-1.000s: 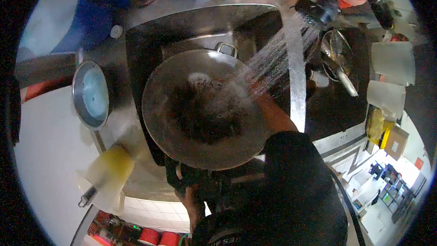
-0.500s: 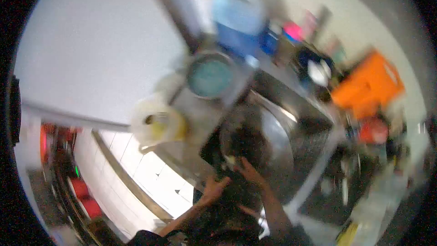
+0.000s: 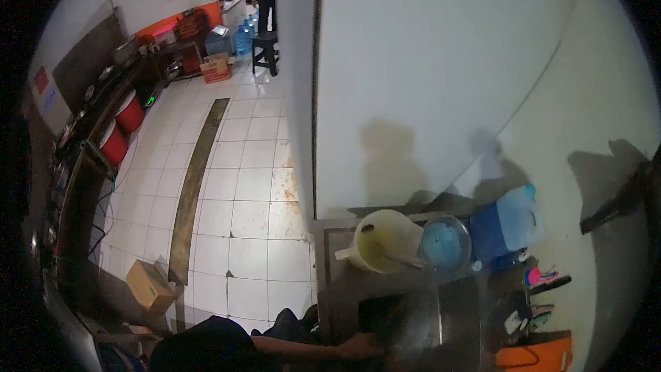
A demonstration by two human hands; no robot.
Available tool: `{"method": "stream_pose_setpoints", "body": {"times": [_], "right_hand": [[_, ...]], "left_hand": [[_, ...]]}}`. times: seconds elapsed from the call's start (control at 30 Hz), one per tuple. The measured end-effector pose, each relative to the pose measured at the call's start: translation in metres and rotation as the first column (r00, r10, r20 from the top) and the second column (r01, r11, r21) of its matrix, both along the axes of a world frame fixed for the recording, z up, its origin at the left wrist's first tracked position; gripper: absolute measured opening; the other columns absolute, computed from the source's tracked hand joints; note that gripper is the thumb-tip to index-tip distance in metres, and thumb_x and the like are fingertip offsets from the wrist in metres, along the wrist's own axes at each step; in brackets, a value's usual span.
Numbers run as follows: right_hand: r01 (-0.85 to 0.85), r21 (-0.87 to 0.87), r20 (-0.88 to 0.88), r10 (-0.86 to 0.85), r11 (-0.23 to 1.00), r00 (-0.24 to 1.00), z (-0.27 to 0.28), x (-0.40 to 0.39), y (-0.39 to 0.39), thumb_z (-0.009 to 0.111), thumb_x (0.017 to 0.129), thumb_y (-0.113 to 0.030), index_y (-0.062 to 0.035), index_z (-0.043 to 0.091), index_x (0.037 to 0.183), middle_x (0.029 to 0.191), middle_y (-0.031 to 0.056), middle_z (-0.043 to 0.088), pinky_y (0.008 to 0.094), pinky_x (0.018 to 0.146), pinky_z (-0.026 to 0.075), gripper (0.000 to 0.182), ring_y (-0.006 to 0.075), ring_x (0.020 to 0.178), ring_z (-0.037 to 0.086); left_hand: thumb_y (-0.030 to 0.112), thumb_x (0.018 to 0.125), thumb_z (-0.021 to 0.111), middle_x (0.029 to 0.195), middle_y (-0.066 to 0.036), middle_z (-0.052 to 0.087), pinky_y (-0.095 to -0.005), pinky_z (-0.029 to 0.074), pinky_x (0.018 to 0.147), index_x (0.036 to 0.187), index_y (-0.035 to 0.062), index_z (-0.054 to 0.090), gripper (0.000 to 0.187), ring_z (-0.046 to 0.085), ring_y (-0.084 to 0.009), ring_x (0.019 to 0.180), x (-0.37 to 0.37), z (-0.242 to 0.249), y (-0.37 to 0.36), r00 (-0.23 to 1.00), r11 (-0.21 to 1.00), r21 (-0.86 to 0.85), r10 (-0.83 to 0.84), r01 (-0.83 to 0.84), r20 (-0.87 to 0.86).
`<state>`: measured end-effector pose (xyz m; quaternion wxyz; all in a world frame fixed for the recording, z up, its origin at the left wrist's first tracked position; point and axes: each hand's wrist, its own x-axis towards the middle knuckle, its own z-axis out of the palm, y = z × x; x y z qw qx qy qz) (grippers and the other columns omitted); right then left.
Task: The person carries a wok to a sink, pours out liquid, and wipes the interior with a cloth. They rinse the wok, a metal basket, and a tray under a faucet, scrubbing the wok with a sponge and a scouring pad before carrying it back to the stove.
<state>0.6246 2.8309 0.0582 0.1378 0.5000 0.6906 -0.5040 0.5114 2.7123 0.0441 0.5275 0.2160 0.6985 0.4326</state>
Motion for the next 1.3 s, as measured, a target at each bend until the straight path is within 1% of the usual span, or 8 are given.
{"method": "stream_pose_setpoints", "body": {"times": [0.3, 0.73, 0.9, 0.93, 0.97, 1.03, 1.17, 1.3], "right_hand": [[0.021, -0.013, -0.055, -0.021, 1.000, 0.998, 0.011, -0.006, -0.008, 0.044, 0.100, -0.031, -0.0064, 0.054, 0.133, 0.125, 0.0134, 0.058, 0.0404, 0.100, 0.041, 0.043, 0.0283, 0.113, 0.056], [0.261, -0.068, -0.147, -0.269, 0.963, 0.952, 0.007, 0.022, 0.001, 0.047, 0.098, -0.031, -0.0060, 0.056, 0.131, 0.120, 0.0138, 0.060, 0.0405, 0.098, 0.043, 0.042, 0.0282, 0.110, 0.057], [0.602, -0.165, -0.397, -0.611, 0.781, 0.684, 0.017, 0.039, 0.059, 0.048, 0.097, -0.031, -0.0059, 0.056, 0.130, 0.118, 0.0140, 0.060, 0.0405, 0.098, 0.043, 0.042, 0.0282, 0.109, 0.057], [0.642, -0.185, -0.456, -0.644, 0.744, 0.615, 0.028, 0.032, 0.075, 0.048, 0.097, -0.031, -0.0058, 0.056, 0.129, 0.117, 0.0140, 0.060, 0.0405, 0.098, 0.043, 0.042, 0.0282, 0.109, 0.057], [0.623, -0.254, -0.529, -0.645, 0.740, 0.551, 0.040, 0.036, 0.085, 0.056, 0.093, -0.032, -0.0059, 0.059, 0.124, 0.111, 0.0097, 0.061, 0.0390, 0.091, 0.046, 0.041, 0.0247, 0.102, 0.059], [0.534, -0.379, -0.614, -0.637, 0.756, 0.466, 0.076, -0.011, 0.123, 0.065, 0.087, -0.032, -0.0047, 0.060, 0.118, 0.104, 0.0063, 0.063, 0.0346, 0.083, 0.049, 0.042, 0.0198, 0.094, 0.061], [0.496, -0.436, -0.672, -0.638, 0.751, 0.376, 0.147, -0.112, 0.142, 0.070, 0.086, -0.025, -0.0034, 0.061, 0.121, 0.112, 0.0078, 0.064, 0.0317, 0.086, 0.049, 0.043, 0.0203, 0.098, 0.062], [0.306, -0.428, -0.636, -0.524, 0.851, 0.567, 0.094, -0.191, 0.194, 0.073, 0.085, -0.027, 0.0012, 0.036, 0.141, 0.135, 0.0174, 0.051, 0.0417, 0.096, 0.044, 0.072, 0.0285, 0.118, 0.053]], "left_hand": [[0.050, 0.086, 0.063, 0.110, -0.018, 0.066, -0.0411, 0.051, 0.087, 0.111, 0.0005, 0.064, 0.055, 0.065, -0.0293, 0.098, -0.008, 0.023, -0.012, 0.995, 0.995, -0.008, -0.101, 0.101, -0.007], [0.057, 0.079, 0.065, 0.112, -0.025, 0.065, -0.0445, 0.049, 0.092, 0.115, -0.0042, 0.061, 0.071, 0.062, -0.0379, 0.106, -0.010, 0.049, -0.016, 0.999, 0.997, 0.083, -0.006, 0.002, 0.051], [0.045, 0.082, 0.068, 0.107, -0.023, 0.068, -0.0434, 0.051, 0.089, 0.114, -0.0017, 0.064, 0.056, 0.065, -0.0371, 0.101, 0.024, -0.059, -0.001, 0.975, 0.992, 0.110, -0.043, 0.068, -0.217], [0.041, 0.082, 0.068, 0.108, -0.023, 0.068, -0.0430, 0.051, 0.089, 0.114, -0.0007, 0.064, 0.053, 0.065, -0.0364, 0.102, 0.019, -0.014, -0.008, 0.998, 0.996, 0.082, 0.034, -0.029, -0.056], [0.038, 0.082, 0.069, 0.108, -0.022, 0.068, -0.0426, 0.051, 0.089, 0.115, 0.0003, 0.063, 0.050, 0.065, -0.0357, 0.102, -0.002, 0.037, -0.014, 0.989, 0.993, 0.027, 0.112, -0.115, 0.098], [0.036, 0.083, 0.069, 0.110, -0.020, 0.068, -0.0404, 0.050, 0.090, 0.119, 0.0002, 0.061, 0.052, 0.065, -0.0328, 0.103, -0.002, 0.018, -0.010, 0.985, 0.993, 0.106, 0.028, -0.047, 0.172], [0.034, 0.083, 0.069, 0.108, -0.018, 0.069, -0.0388, 0.050, 0.089, 0.115, 0.0000, 0.062, 0.047, 0.066, -0.0306, 0.100, -0.003, 0.041, -0.011, 0.998, 0.987, 0.145, 0.061, -0.065, 0.035], [0.033, 0.082, 0.070, 0.105, -0.018, 0.069, -0.0379, 0.051, 0.086, 0.111, -0.0014, 0.063, 0.046, 0.066, -0.0285, 0.098, -0.005, 0.059, -0.010, 0.995, 0.996, 0.021, 0.088, -0.089, 0.038]]}}
